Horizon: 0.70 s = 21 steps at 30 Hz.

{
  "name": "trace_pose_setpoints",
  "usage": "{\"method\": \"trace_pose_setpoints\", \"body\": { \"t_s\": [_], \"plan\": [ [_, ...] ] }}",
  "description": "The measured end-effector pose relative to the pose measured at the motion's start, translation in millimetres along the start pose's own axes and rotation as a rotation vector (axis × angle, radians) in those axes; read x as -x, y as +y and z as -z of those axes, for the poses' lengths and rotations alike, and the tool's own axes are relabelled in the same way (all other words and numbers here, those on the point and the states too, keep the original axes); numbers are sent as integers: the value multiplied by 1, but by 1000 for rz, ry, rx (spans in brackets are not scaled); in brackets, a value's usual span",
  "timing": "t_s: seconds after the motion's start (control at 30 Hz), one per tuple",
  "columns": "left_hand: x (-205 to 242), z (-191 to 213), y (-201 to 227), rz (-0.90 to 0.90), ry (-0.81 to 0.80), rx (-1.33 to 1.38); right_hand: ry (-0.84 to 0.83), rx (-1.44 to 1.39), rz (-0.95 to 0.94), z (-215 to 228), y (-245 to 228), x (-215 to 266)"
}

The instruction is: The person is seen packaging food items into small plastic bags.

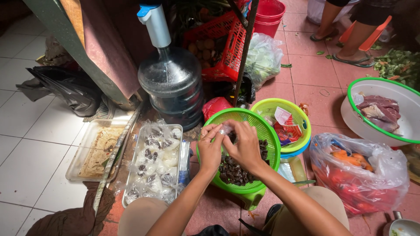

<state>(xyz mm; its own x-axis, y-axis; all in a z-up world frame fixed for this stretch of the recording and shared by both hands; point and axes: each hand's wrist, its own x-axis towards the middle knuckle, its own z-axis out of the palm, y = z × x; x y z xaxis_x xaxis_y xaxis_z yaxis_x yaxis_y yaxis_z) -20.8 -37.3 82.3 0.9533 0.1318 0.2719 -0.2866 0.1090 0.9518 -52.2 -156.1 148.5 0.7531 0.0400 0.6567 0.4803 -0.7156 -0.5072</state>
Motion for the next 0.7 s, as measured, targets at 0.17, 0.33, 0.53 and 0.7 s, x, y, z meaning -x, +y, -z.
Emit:
{"method": "trace_pose_setpoints", "body": {
  "t_s": [0.17,0.33,0.53,0.7],
  "plan": [
    [-1,0,36,-276,30,-238,-10,-44,-117,6,9,-12],
    [-7,0,33,-375,44,-291,-56,-82,-181,14,24,-22],
    [-10,9,15,-237,-173,-175,-159,-463,-409,20,38,-25],
    [-14,11,-6,121,-378,331,-239,-688,-480,11,63,-20]
  ]
}}
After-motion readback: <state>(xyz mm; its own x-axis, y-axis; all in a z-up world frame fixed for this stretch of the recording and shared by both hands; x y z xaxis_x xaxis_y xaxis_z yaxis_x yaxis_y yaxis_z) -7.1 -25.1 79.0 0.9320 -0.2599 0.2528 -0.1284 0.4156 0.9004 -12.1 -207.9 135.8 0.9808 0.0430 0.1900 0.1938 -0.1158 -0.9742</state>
